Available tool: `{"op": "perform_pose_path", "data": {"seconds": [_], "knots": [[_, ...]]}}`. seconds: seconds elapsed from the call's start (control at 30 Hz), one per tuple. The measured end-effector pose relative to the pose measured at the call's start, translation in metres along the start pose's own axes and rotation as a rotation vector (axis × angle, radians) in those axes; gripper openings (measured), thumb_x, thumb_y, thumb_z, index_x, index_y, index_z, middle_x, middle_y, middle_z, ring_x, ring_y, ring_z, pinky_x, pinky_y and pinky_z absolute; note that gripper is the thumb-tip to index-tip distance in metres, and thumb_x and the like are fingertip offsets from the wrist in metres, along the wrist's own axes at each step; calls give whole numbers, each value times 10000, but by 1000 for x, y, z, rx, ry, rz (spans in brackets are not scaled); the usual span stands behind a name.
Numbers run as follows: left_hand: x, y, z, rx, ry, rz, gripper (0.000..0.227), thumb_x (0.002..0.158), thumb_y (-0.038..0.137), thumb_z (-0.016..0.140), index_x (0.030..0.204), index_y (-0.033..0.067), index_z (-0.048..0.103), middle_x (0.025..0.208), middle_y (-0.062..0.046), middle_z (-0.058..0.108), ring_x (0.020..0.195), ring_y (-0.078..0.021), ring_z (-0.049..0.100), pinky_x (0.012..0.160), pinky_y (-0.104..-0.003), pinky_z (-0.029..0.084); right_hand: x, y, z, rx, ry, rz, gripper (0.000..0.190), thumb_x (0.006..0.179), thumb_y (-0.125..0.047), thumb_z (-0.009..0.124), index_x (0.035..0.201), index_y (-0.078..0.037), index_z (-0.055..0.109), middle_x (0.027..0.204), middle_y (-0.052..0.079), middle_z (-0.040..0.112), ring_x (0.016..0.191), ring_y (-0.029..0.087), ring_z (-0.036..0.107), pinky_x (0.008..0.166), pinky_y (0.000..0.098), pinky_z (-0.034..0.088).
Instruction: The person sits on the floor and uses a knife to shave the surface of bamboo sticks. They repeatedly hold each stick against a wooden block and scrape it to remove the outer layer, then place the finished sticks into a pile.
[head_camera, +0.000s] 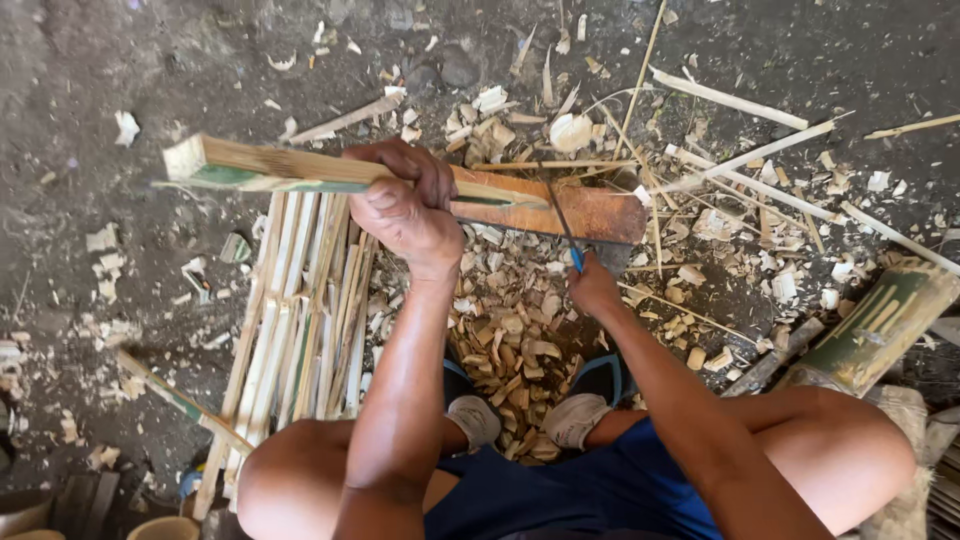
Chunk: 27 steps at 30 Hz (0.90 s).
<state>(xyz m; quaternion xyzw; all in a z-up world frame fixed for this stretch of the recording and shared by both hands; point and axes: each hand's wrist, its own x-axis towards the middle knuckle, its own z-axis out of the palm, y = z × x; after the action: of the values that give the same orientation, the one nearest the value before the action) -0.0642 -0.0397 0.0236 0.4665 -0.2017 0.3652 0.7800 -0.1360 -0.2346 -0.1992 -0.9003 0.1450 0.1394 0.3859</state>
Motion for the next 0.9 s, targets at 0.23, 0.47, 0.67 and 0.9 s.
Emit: {"op": "perform_pose_path", "data": {"seconds": [0.23, 0.47, 0.67, 0.9], "knots": [[-4, -5, -7, 90, 107, 74, 538, 1055, 602, 535, 899, 87, 510, 691, -1, 441, 470, -65, 345, 370, -259, 297, -29, -17, 27, 131, 181, -447, 316, 1041, -180, 574, 1282, -1, 476, 709, 178, 663, 543, 271, 660, 485, 464, 505], [6, 5, -16, 77, 91, 18, 525, 1062, 624, 510, 932, 116, 532, 680, 8, 440, 487, -59, 359, 386, -256, 313, 36, 70, 61, -52, 98, -39, 510, 986, -254, 606, 1393, 3, 437, 756, 244, 669, 650, 431, 672, 539, 543, 531], [-1, 19, -7, 177, 4, 22, 531, 1135, 586, 478, 1324, 90, 485, 948, -108, 577, 774, -175, 543, 661, -325, 500, 30, 107, 59, 213, -11, 126, 330, 975, -263, 558, 1178, -9, 504, 766, 267, 673, 665, 458, 728, 605, 550, 573], [-4, 15, -4, -66, -201, -36, 498, 1074, 581, 514, 1046, 84, 499, 716, -33, 481, 492, -98, 445, 401, -262, 417, -59, -31, 9, 218, -77, -170, 234, 1048, -188, 465, 1190, -2, 461, 647, 104, 573, 430, 200, 567, 358, 373, 467]]}}
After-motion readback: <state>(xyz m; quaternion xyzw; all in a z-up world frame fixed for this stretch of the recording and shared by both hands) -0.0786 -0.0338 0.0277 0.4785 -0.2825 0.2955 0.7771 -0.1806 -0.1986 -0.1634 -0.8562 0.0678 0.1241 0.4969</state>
